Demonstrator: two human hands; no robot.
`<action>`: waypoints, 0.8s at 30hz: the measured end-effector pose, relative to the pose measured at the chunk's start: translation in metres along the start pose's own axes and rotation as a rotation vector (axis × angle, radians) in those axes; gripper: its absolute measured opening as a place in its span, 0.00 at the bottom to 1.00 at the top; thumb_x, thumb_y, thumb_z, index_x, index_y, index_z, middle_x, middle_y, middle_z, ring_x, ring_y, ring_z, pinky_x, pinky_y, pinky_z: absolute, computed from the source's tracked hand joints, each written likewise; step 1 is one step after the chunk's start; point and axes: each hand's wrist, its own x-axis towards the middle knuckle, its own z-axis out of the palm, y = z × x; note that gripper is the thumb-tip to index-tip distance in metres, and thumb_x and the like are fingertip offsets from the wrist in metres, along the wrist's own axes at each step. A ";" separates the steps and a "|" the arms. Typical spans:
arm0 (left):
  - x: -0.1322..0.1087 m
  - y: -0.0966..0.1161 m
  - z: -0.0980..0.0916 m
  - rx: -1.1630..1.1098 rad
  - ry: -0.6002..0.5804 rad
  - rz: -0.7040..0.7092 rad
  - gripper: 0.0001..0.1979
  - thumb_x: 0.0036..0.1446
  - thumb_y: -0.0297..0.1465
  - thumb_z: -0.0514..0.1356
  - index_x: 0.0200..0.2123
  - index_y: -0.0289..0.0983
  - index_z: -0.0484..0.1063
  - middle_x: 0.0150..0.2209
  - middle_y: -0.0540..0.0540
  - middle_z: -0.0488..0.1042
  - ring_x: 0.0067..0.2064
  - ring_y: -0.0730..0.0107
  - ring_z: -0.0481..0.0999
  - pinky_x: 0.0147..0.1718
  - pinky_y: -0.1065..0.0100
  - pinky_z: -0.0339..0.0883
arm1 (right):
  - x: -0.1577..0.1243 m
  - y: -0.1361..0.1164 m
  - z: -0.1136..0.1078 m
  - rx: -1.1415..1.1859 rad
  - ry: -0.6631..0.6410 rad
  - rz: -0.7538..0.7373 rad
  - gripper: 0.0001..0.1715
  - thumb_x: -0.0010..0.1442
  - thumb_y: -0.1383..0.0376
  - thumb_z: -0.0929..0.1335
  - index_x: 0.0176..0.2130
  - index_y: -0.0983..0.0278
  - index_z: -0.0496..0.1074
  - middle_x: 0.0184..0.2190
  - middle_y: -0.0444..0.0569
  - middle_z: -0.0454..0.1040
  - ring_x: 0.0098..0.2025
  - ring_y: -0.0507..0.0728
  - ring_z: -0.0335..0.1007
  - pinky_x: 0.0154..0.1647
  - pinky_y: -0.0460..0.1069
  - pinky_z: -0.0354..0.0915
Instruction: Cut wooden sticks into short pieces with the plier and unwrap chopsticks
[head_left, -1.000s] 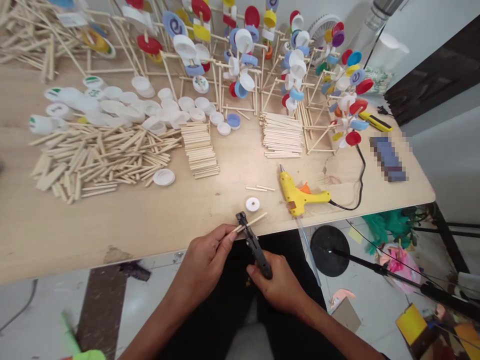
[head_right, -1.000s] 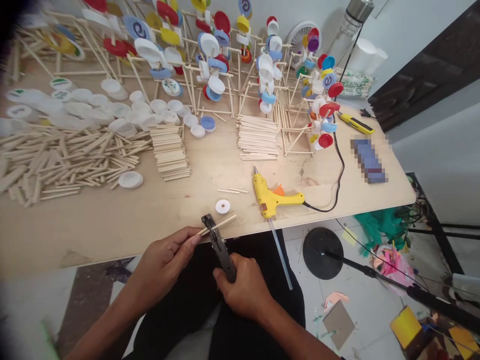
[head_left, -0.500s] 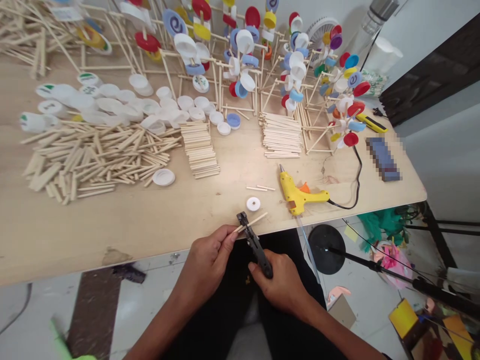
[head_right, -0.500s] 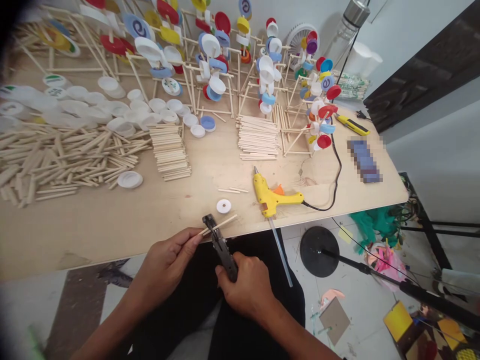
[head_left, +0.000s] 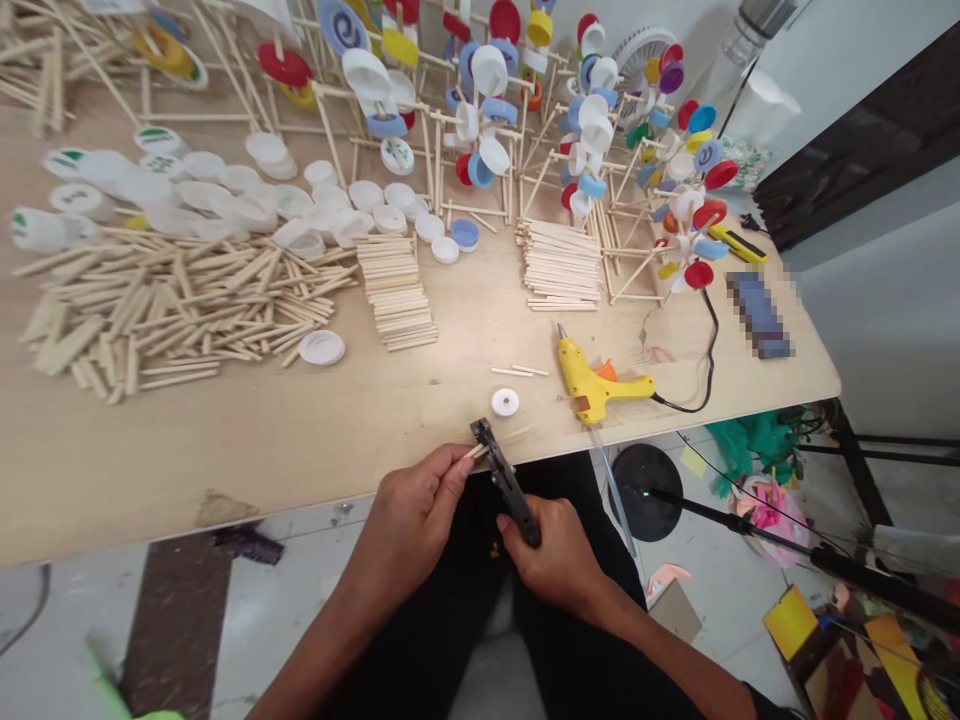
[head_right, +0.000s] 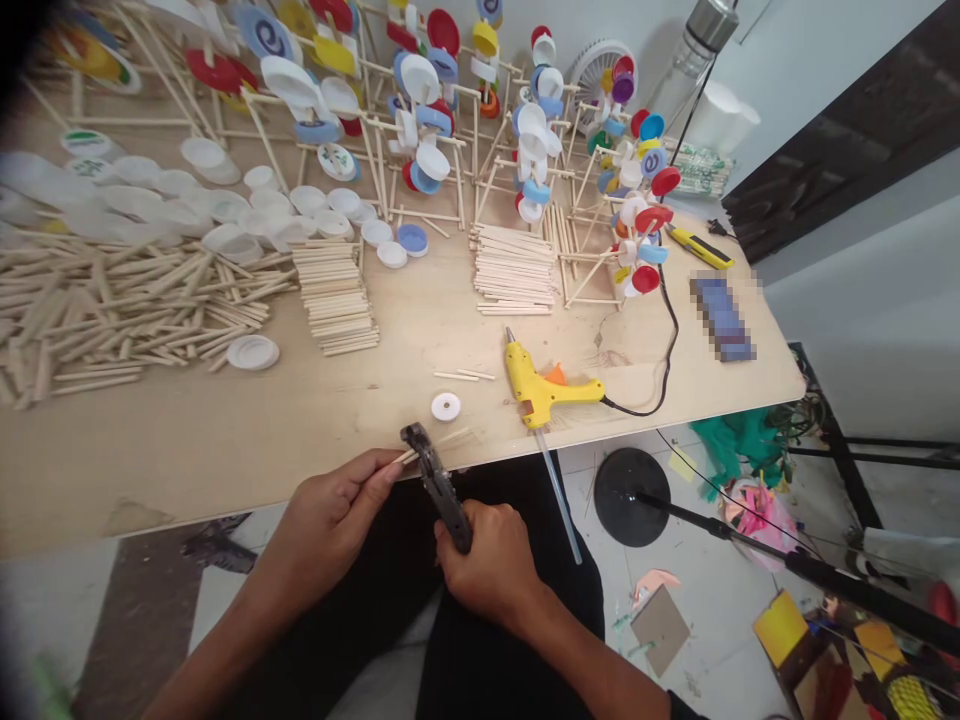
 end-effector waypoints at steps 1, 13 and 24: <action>0.000 0.000 0.000 0.002 0.000 -0.004 0.17 0.62 0.40 0.49 0.36 0.39 0.74 0.28 0.50 0.78 0.32 0.65 0.77 0.30 0.70 0.65 | 0.000 -0.001 0.000 -0.001 0.005 0.008 0.16 0.58 0.64 0.65 0.20 0.62 0.60 0.18 0.43 0.66 0.21 0.51 0.58 0.25 0.46 0.48; -0.002 0.001 -0.005 -0.323 -0.050 -0.165 0.20 0.60 0.48 0.52 0.39 0.38 0.71 0.13 0.58 0.56 0.15 0.76 0.55 0.14 0.74 0.49 | -0.005 -0.010 -0.019 0.052 -0.078 -0.008 0.13 0.55 0.62 0.66 0.24 0.61 0.58 0.21 0.42 0.64 0.24 0.51 0.56 0.27 0.46 0.50; 0.017 0.011 -0.022 -0.019 0.210 0.086 0.15 0.60 0.46 0.53 0.35 0.41 0.70 0.18 0.55 0.68 0.21 0.70 0.70 0.24 0.71 0.65 | -0.018 -0.022 -0.046 0.201 -0.057 -0.070 0.07 0.53 0.65 0.68 0.26 0.62 0.63 0.23 0.42 0.68 0.27 0.53 0.64 0.29 0.46 0.56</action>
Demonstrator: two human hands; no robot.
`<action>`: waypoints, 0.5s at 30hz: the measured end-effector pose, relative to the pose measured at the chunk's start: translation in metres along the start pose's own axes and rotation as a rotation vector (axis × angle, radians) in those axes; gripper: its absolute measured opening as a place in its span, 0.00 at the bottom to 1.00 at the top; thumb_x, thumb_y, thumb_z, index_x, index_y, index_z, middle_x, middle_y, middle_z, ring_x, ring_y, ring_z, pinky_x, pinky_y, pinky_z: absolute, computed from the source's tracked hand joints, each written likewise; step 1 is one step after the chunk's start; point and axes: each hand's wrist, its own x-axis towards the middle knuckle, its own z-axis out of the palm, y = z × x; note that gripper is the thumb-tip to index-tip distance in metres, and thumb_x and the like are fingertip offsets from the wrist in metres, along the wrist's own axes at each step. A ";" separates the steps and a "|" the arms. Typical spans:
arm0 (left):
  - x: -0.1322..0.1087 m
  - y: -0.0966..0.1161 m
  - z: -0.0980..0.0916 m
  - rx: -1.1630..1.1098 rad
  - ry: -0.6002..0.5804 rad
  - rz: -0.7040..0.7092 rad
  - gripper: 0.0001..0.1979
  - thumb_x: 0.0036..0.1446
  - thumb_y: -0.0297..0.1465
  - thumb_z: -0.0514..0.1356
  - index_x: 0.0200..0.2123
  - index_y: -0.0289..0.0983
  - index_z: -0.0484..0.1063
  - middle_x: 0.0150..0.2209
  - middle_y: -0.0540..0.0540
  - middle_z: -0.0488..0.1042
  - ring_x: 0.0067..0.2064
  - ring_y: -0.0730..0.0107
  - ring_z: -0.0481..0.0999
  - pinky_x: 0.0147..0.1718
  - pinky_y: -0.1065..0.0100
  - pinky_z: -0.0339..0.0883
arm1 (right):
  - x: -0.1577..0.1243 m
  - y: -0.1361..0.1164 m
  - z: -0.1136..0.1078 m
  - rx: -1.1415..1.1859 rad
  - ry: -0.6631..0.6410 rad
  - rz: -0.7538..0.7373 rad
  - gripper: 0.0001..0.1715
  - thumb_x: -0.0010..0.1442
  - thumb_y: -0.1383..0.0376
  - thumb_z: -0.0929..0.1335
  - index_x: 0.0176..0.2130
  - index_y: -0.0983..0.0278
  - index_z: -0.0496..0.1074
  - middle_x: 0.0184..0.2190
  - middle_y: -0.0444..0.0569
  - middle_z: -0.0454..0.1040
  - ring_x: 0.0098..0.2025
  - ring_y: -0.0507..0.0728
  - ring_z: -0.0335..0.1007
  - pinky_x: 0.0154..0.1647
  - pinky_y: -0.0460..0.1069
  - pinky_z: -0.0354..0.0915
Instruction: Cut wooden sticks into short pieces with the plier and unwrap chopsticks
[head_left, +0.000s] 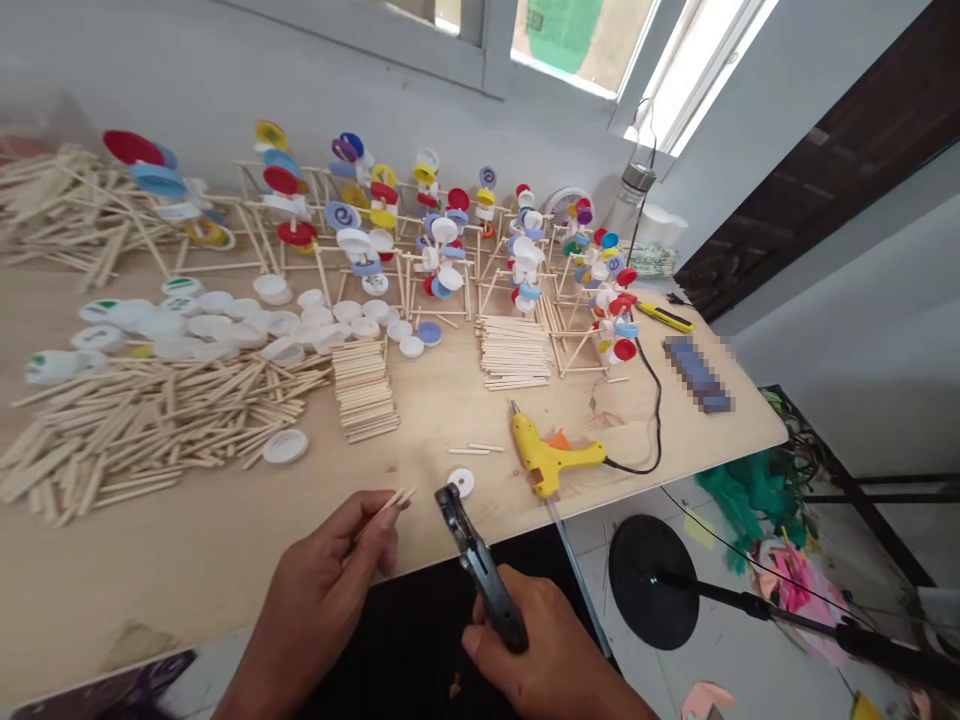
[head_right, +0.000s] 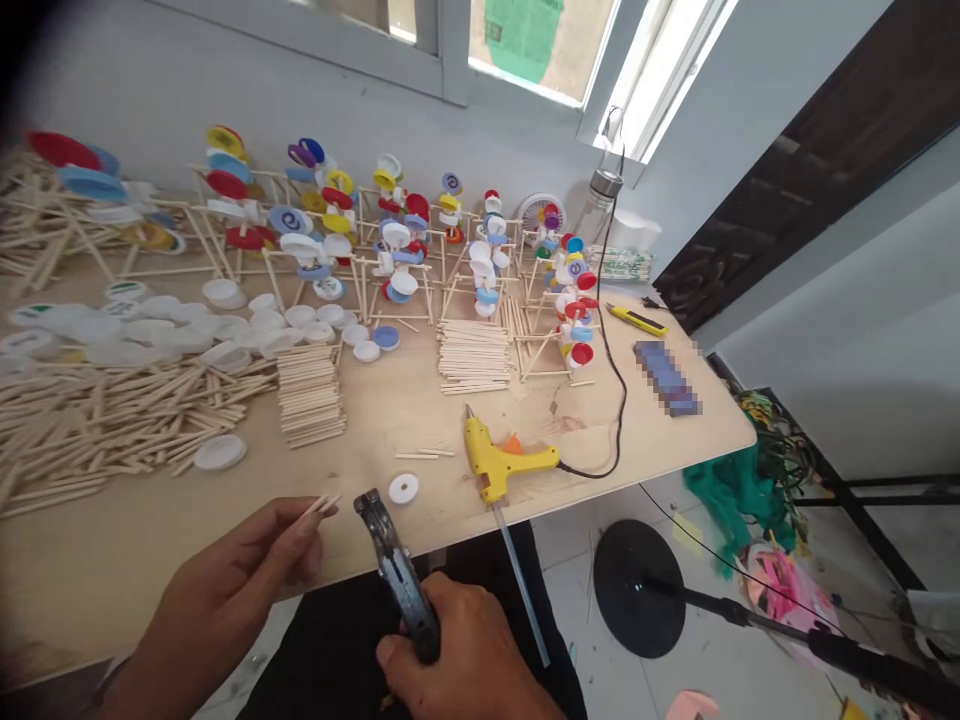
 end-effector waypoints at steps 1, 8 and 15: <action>0.004 0.002 0.002 0.052 0.033 0.048 0.16 0.59 0.46 0.53 0.34 0.41 0.71 0.20 0.53 0.71 0.24 0.69 0.73 0.26 0.71 0.66 | -0.004 -0.002 -0.005 0.040 -0.002 -0.017 0.06 0.53 0.65 0.67 0.27 0.61 0.64 0.24 0.42 0.69 0.27 0.53 0.64 0.29 0.46 0.57; 0.016 0.002 0.020 0.194 0.104 0.276 0.16 0.60 0.44 0.53 0.32 0.42 0.74 0.33 0.48 0.78 0.36 0.63 0.77 0.35 0.68 0.68 | -0.014 0.021 -0.091 -0.266 0.425 -0.117 0.08 0.60 0.61 0.63 0.36 0.61 0.68 0.28 0.45 0.71 0.29 0.56 0.66 0.31 0.48 0.59; 0.005 -0.016 0.033 0.177 0.267 0.278 0.10 0.60 0.40 0.56 0.37 0.43 0.72 0.36 0.49 0.75 0.39 0.64 0.75 0.43 0.66 0.66 | 0.059 0.062 -0.198 -1.209 0.736 -0.323 0.07 0.56 0.70 0.64 0.37 0.65 0.69 0.37 0.57 0.75 0.40 0.63 0.66 0.39 0.52 0.54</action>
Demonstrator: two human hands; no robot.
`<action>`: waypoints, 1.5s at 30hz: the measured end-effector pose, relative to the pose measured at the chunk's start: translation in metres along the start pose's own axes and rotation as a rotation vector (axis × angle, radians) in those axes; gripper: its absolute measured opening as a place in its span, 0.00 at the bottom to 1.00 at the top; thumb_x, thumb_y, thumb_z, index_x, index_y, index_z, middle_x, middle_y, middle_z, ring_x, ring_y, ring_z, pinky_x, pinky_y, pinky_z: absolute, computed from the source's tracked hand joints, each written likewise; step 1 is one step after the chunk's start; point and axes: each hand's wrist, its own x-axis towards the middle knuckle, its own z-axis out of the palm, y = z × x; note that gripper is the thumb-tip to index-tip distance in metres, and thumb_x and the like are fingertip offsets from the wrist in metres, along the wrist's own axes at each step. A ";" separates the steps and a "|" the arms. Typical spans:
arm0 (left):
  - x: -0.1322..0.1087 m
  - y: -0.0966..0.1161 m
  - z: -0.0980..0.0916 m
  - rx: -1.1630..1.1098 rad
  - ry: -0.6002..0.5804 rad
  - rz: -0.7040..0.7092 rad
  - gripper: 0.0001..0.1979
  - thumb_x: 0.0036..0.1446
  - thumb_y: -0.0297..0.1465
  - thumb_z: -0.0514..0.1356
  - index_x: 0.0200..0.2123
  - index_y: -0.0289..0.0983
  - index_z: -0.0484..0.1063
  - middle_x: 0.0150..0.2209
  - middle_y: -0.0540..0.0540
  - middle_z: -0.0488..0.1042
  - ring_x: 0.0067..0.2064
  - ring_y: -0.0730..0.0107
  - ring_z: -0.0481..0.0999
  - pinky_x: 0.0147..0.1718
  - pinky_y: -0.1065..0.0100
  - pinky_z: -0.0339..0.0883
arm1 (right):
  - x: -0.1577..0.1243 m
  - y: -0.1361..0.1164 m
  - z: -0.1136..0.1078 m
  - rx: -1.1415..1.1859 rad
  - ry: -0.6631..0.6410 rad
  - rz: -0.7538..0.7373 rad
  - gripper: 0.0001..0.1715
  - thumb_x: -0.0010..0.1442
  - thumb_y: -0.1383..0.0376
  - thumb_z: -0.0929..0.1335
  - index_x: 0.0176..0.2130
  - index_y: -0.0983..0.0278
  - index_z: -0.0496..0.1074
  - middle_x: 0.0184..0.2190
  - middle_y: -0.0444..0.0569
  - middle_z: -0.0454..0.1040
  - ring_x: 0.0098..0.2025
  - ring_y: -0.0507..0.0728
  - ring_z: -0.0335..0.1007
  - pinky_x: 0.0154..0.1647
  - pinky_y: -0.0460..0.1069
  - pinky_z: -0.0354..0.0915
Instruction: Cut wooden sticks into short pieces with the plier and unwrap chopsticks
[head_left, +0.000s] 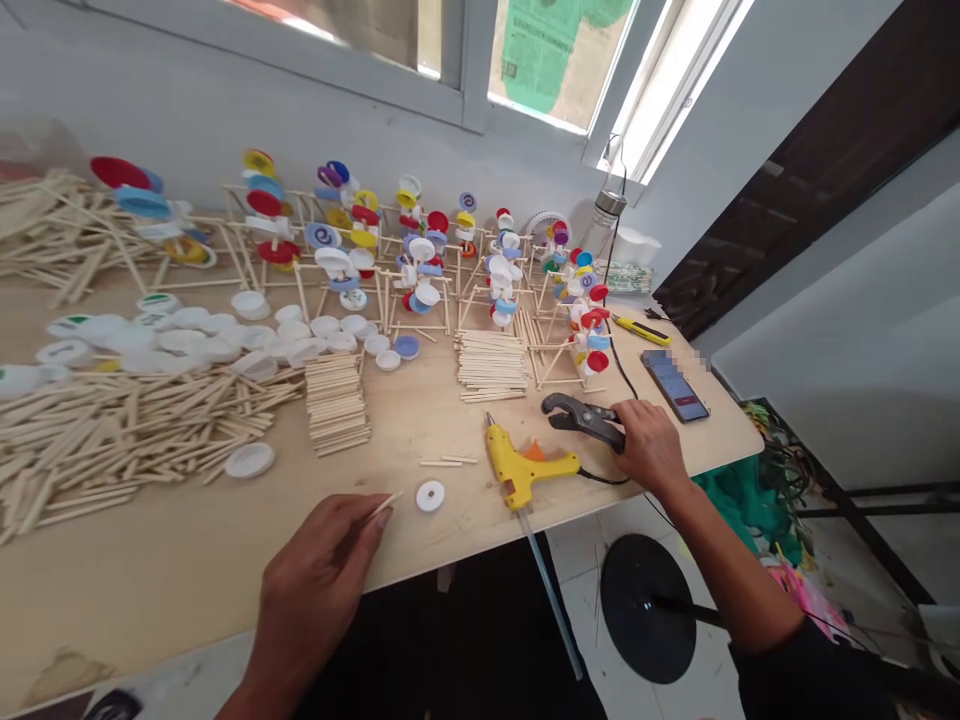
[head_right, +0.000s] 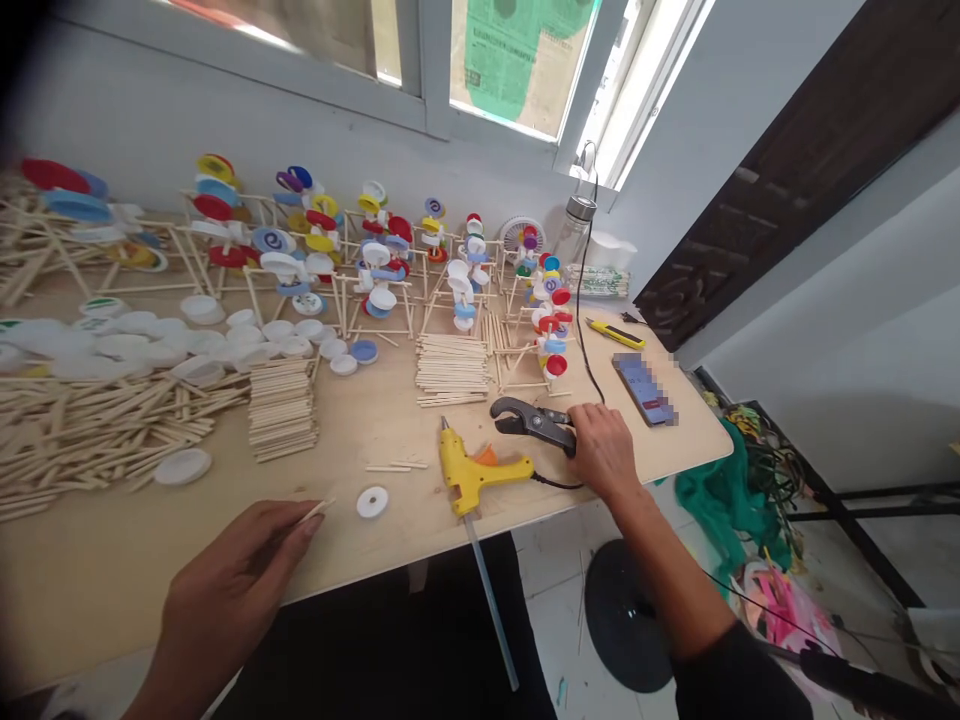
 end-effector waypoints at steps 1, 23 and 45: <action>-0.002 -0.001 0.002 -0.009 0.032 -0.002 0.09 0.60 0.40 0.56 0.38 0.42 0.72 0.36 0.49 0.74 0.38 0.64 0.74 0.44 0.66 0.65 | 0.009 0.006 0.006 -0.014 -0.006 -0.037 0.08 0.57 0.70 0.64 0.38 0.66 0.70 0.38 0.58 0.75 0.41 0.63 0.66 0.39 0.52 0.53; 0.002 0.003 0.000 -0.300 0.189 -0.135 0.05 0.56 0.32 0.61 0.32 0.39 0.77 0.31 0.49 0.76 0.35 0.68 0.75 0.38 0.68 0.67 | 0.034 0.011 0.010 -0.058 0.094 -0.320 0.13 0.56 0.74 0.64 0.41 0.68 0.73 0.34 0.57 0.77 0.38 0.65 0.69 0.38 0.54 0.56; -0.016 0.060 -0.008 -1.054 -0.071 -0.657 0.07 0.48 0.36 0.68 0.30 0.39 0.79 0.30 0.50 0.74 0.38 0.68 0.72 0.43 0.69 0.65 | -0.034 -0.225 -0.053 1.666 -0.152 0.312 0.06 0.53 0.68 0.68 0.35 0.62 0.70 0.28 0.43 0.73 0.30 0.52 0.68 0.32 0.46 0.67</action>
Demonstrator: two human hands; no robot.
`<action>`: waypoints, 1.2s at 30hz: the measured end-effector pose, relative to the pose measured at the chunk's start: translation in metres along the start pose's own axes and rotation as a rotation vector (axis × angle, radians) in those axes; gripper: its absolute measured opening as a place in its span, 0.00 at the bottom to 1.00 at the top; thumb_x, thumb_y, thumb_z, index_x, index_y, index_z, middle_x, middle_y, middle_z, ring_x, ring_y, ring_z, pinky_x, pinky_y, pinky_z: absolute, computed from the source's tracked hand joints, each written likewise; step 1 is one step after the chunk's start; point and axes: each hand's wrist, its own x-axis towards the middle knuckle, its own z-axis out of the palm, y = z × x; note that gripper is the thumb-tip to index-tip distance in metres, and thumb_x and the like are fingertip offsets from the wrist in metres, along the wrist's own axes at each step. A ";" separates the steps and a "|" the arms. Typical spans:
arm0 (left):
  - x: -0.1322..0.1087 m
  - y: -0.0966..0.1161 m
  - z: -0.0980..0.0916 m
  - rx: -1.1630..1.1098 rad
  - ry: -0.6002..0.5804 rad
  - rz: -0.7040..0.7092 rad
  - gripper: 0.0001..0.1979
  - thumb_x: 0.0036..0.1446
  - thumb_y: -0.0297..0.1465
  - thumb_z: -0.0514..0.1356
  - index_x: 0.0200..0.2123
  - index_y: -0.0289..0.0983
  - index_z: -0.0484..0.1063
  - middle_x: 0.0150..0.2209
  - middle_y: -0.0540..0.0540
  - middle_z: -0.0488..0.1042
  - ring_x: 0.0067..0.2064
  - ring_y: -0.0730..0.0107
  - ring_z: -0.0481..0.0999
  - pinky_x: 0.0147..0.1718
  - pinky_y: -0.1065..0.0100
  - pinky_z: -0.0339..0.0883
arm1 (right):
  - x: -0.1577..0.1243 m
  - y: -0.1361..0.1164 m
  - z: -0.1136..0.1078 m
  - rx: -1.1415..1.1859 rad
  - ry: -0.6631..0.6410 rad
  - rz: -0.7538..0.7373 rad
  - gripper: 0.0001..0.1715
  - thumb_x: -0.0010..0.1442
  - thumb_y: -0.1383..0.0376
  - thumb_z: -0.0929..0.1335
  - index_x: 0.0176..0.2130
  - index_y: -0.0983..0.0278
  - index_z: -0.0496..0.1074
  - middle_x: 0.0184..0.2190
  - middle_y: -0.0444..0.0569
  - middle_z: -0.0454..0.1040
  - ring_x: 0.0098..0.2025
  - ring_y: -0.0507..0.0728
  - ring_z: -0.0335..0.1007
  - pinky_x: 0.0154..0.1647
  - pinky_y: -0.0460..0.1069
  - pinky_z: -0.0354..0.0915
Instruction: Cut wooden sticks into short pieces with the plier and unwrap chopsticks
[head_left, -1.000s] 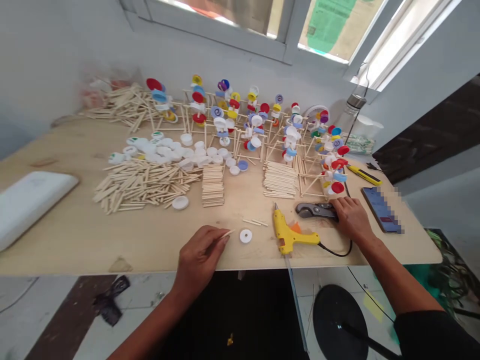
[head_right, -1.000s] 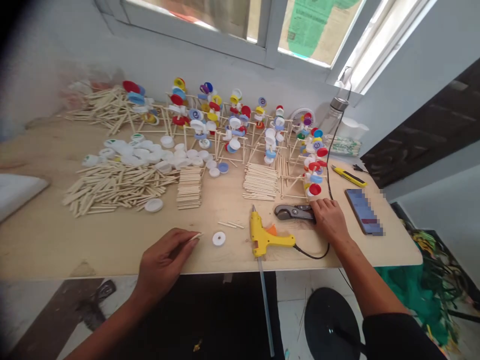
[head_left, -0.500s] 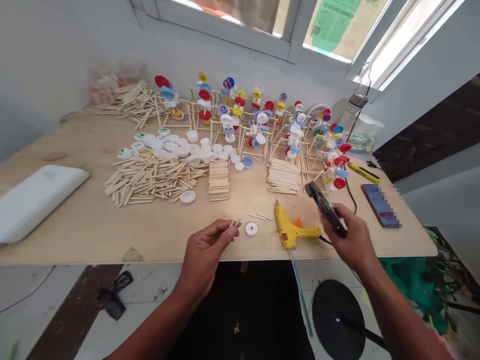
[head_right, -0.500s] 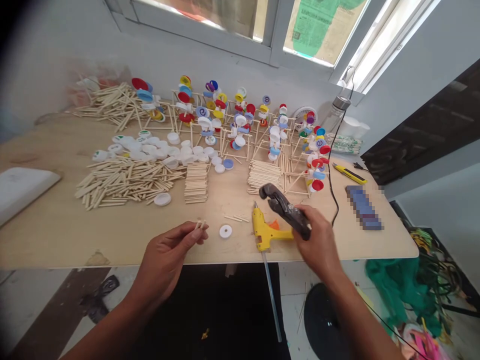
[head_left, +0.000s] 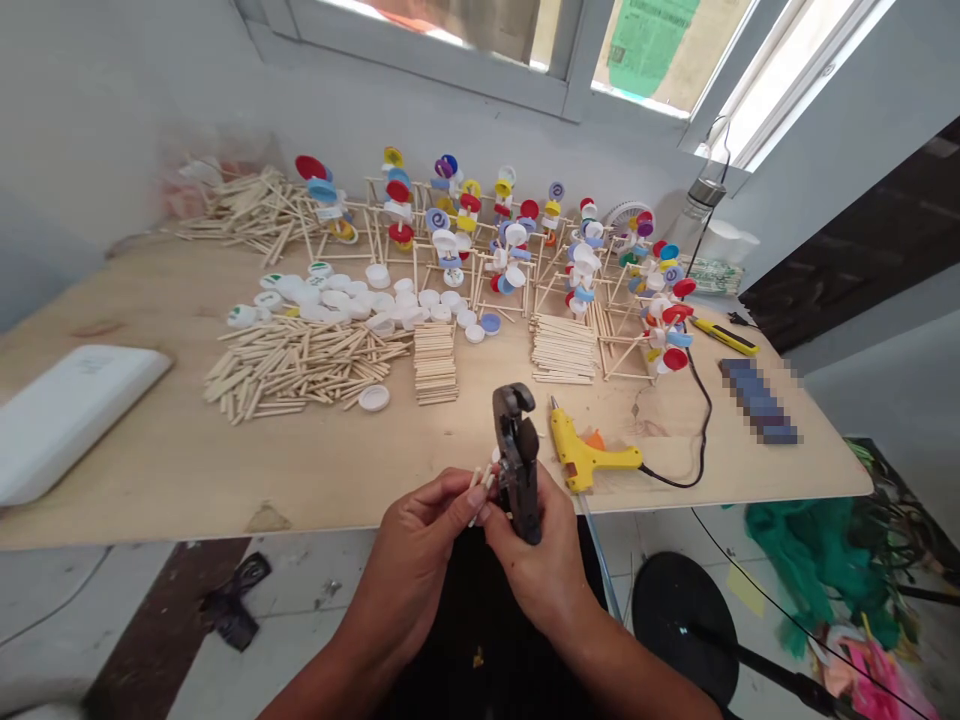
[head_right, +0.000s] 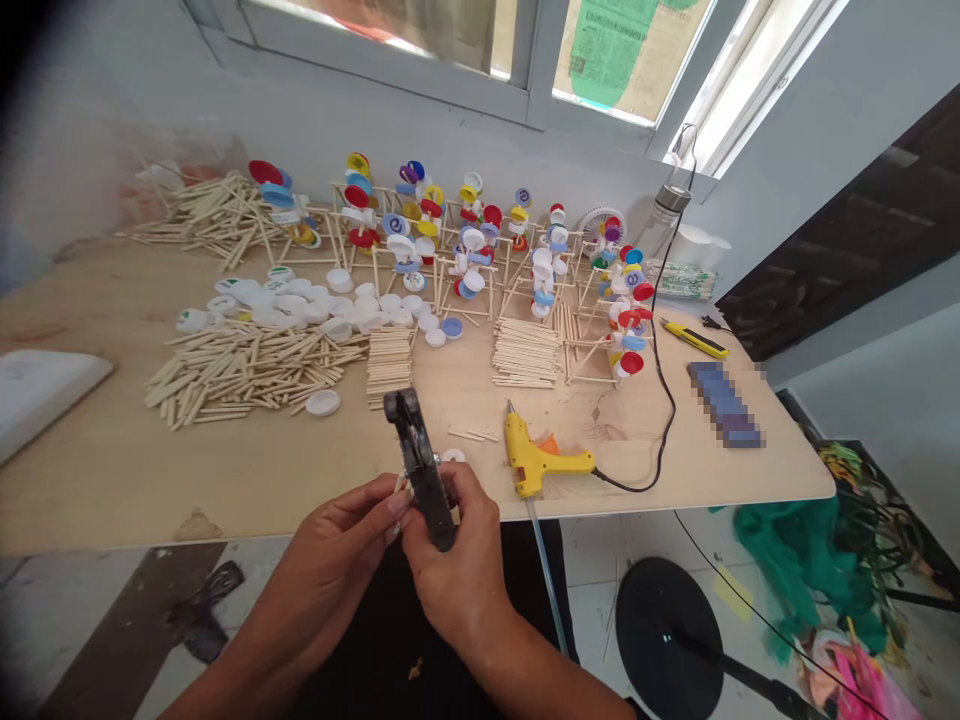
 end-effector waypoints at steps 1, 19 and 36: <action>0.002 0.001 -0.003 0.062 -0.013 0.029 0.07 0.50 0.36 0.67 0.30 0.39 0.78 0.31 0.49 0.74 0.38 0.67 0.72 0.43 0.68 0.65 | 0.001 0.000 0.000 0.000 -0.012 0.000 0.07 0.52 0.68 0.68 0.36 0.62 0.70 0.28 0.43 0.73 0.30 0.52 0.69 0.32 0.46 0.66; 0.141 0.063 -0.061 1.652 0.239 0.804 0.14 0.61 0.34 0.54 0.38 0.37 0.79 0.36 0.42 0.73 0.43 0.54 0.68 0.44 0.57 0.61 | -0.017 -0.006 -0.040 0.129 0.047 0.173 0.12 0.53 0.61 0.71 0.38 0.62 0.73 0.35 0.48 0.74 0.39 0.58 0.69 0.43 0.52 0.66; 0.168 0.014 0.063 1.769 -0.268 0.712 0.10 0.59 0.29 0.56 0.34 0.38 0.79 0.37 0.40 0.77 0.45 0.54 0.72 0.41 0.57 0.58 | -0.037 0.005 -0.069 0.317 0.185 0.219 0.16 0.57 0.56 0.71 0.44 0.60 0.72 0.35 0.48 0.75 0.42 0.59 0.69 0.47 0.52 0.62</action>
